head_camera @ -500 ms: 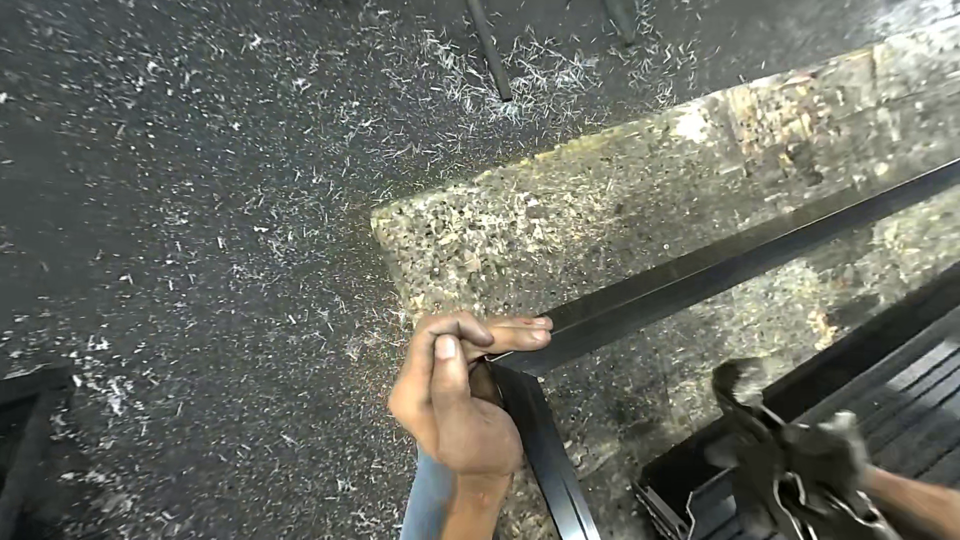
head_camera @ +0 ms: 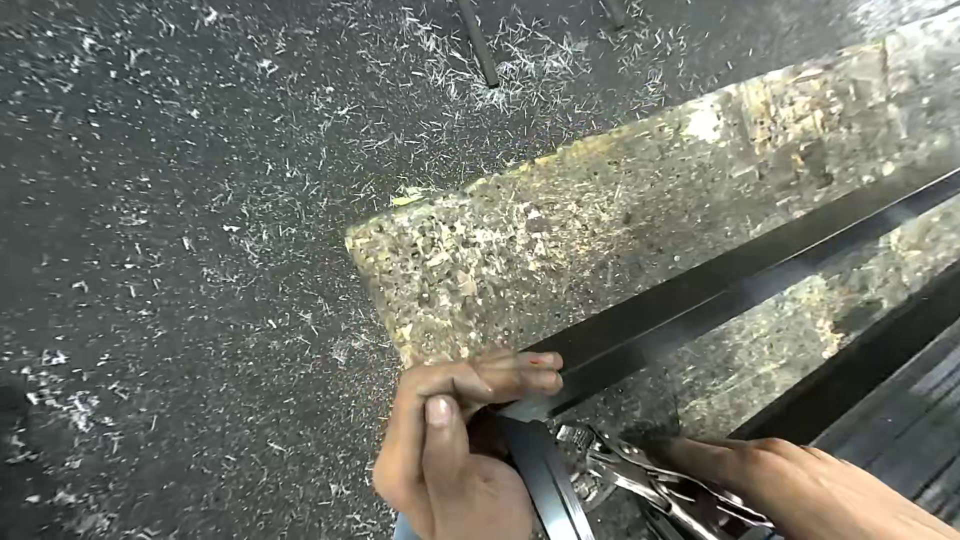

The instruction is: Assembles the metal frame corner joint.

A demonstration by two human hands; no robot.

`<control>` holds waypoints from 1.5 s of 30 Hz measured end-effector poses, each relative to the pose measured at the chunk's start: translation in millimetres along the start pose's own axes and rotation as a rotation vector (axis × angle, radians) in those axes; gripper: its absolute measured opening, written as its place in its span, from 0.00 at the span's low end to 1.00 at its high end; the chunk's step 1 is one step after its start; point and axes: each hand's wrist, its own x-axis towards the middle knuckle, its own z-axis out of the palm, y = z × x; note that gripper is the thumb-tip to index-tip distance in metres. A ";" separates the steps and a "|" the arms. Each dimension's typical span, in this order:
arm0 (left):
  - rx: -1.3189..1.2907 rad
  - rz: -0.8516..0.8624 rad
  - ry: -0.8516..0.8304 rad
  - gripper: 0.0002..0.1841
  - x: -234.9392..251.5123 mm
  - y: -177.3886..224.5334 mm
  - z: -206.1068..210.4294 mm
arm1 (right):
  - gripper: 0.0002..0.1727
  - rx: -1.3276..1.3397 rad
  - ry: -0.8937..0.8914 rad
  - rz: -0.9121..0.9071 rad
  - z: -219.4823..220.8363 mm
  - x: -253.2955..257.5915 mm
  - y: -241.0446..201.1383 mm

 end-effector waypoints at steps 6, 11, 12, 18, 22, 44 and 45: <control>-0.045 0.004 0.012 0.22 0.3 -2.5 0.8 | 0.32 0.058 -0.007 -0.021 -2.4 10.4 -9.5; -0.061 0.011 -0.008 0.23 0.4 -3.7 0.3 | 0.26 0.058 0.034 -0.072 -1.5 12.9 -13.2; -0.066 0.015 -0.015 0.23 0.4 -4.0 0.0 | 0.25 0.072 0.042 -0.081 0.2 13.3 -12.7; -0.102 -0.006 -0.058 0.24 0.2 -3.9 -3.3 | 0.21 0.085 0.129 -0.092 7.6 10.6 -15.8; -0.099 -0.007 -0.069 0.24 -0.9 -4.8 -4.1 | 0.20 0.058 0.153 -0.061 6.8 8.6 -18.4; -0.122 -0.049 -0.093 0.23 0.1 -3.0 -7.0 | 0.11 -0.094 0.372 -0.163 22.5 21.8 -13.2; -0.118 -0.049 -0.090 0.23 0.6 -2.7 -6.7 | 0.11 -0.088 0.375 -0.169 22.6 23.0 -12.7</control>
